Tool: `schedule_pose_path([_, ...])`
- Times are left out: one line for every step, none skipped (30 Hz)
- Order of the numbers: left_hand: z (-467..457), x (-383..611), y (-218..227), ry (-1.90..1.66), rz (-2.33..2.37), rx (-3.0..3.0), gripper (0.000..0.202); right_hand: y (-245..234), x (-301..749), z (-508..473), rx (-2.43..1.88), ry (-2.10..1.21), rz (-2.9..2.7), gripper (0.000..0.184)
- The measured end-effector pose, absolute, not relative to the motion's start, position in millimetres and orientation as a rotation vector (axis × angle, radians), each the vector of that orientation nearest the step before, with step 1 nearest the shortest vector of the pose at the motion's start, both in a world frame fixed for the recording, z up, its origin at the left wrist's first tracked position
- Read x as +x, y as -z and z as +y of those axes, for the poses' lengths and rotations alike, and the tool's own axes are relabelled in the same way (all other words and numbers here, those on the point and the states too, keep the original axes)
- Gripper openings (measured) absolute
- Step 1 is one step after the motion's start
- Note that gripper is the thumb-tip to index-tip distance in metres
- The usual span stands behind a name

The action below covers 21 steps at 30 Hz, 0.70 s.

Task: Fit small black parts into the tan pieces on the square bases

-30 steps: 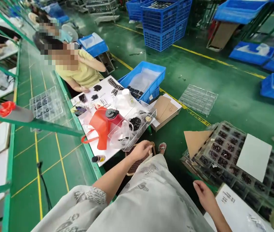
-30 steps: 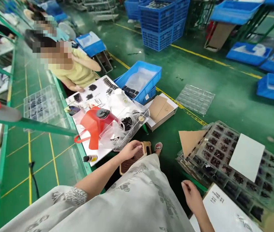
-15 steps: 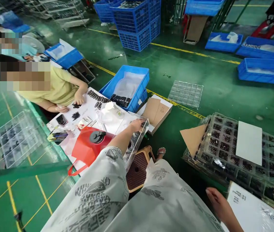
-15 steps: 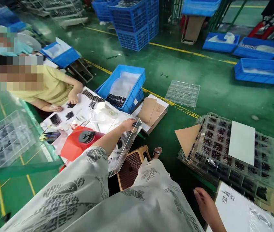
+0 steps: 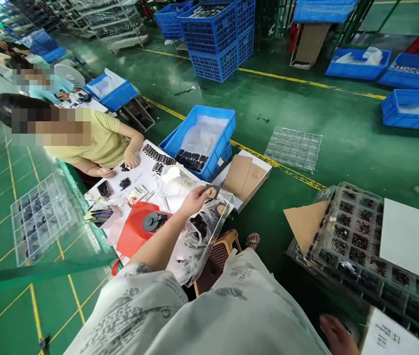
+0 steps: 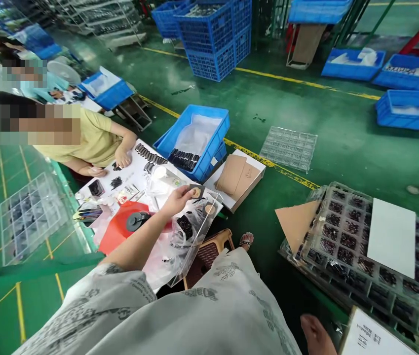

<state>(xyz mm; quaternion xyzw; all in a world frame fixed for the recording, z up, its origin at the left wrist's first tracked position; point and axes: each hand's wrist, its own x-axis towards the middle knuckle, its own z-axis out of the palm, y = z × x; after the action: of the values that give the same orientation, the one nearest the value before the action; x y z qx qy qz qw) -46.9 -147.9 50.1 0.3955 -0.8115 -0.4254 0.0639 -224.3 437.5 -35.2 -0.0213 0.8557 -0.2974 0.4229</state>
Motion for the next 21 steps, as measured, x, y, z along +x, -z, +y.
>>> schedule_pose_path([-139, -42, -62, 1.412, -2.35, 1.163, 0.052, 29, -232, 416, -0.102, 0.782, 2.146, 0.064])
schedule_pose_path([-127, -39, -73, 1.533, -2.263, 1.123, 0.06, 22, -238, 395, -0.143, 0.829, 2.134, 0.068])
schedule_pose_path([-113, -40, -82, 1.646, -2.184, 1.078, 0.066, 14, -243, 373, -0.189, 0.882, 2.115, 0.071])
schedule_pose_path([-96, -45, -88, 1.752, -2.117, 1.03, 0.07, 5, -247, 352, -0.238, 0.941, 2.086, 0.072])
schedule_pose_path([-77, -51, -93, 1.851, -2.06, 0.983, 0.072, -4, -249, 331, -0.292, 1.001, 2.037, 0.072])
schedule_pose_path([-56, -60, -95, 1.94, -2.013, 0.938, 0.072, -15, -250, 311, -0.347, 1.052, 1.98, 0.072])
schedule_pose_path([-34, -70, -96, 2.021, -1.979, 0.893, 0.071, -25, -251, 293, -0.402, 1.096, 1.922, 0.073])
schedule_pose_path([-10, -81, -96, 2.09, -1.958, 0.85, 0.07, -36, -251, 276, -0.453, 1.132, 1.866, 0.074])
schedule_pose_path([14, -91, -95, 2.147, -1.954, 0.807, 0.07, -47, -252, 262, -0.509, 1.168, 1.799, 0.077])
schedule_pose_path([36, -99, -94, 2.188, -1.966, 0.768, 0.07, -57, -252, 251, -0.557, 1.192, 1.742, 0.079])
schedule_pose_path([56, -106, -92, 2.208, -1.989, 0.737, 0.071, -65, -252, 244, -0.573, 1.196, 1.757, 0.077])
schedule_pose_path([70, -111, -89, 2.206, -2.02, 0.718, 0.071, -70, -252, 241, -0.575, 1.195, 1.784, 0.073])
schedule_pose_path([79, -114, -86, 2.176, -2.058, 0.717, 0.068, -73, -253, 243, -0.562, 1.185, 1.825, 0.068])
schedule_pose_path([80, -116, -82, 2.116, -2.1, 0.742, 0.063, -72, -255, 248, -0.535, 1.171, 1.873, 0.064])
schedule_pose_path([72, -116, -78, 2.024, -2.143, 0.797, 0.057, -68, -257, 258, -0.501, 1.154, 1.917, 0.062])
schedule_pose_path([57, -114, -72, 1.907, -2.183, 0.878, 0.05, -61, -258, 271, -0.466, 1.136, 1.952, 0.063])
schedule_pose_path([36, -112, -66, 1.767, -2.216, 0.98, 0.043, -52, -259, 287, -0.419, 1.108, 2.009, 0.065])
schedule_pose_path([9, -109, -60, 1.614, -2.242, 1.095, 0.038, -41, -259, 306, -0.367, 1.075, 2.079, 0.067])
schedule_pose_path([-20, -106, -54, 1.478, -2.27, 1.206, 0.036, -29, -258, 326, -0.32, 1.035, 2.132, 0.069])
schedule_pose_path([-49, -103, -47, 1.364, -2.308, 1.3, 0.036, -18, -257, 346, -0.257, 0.976, 2.216, 0.07])
schedule_pose_path([-75, -100, -42, 1.283, -2.363, 1.371, 0.037, -7, -255, 365, -0.193, 0.913, 2.295, 0.071])
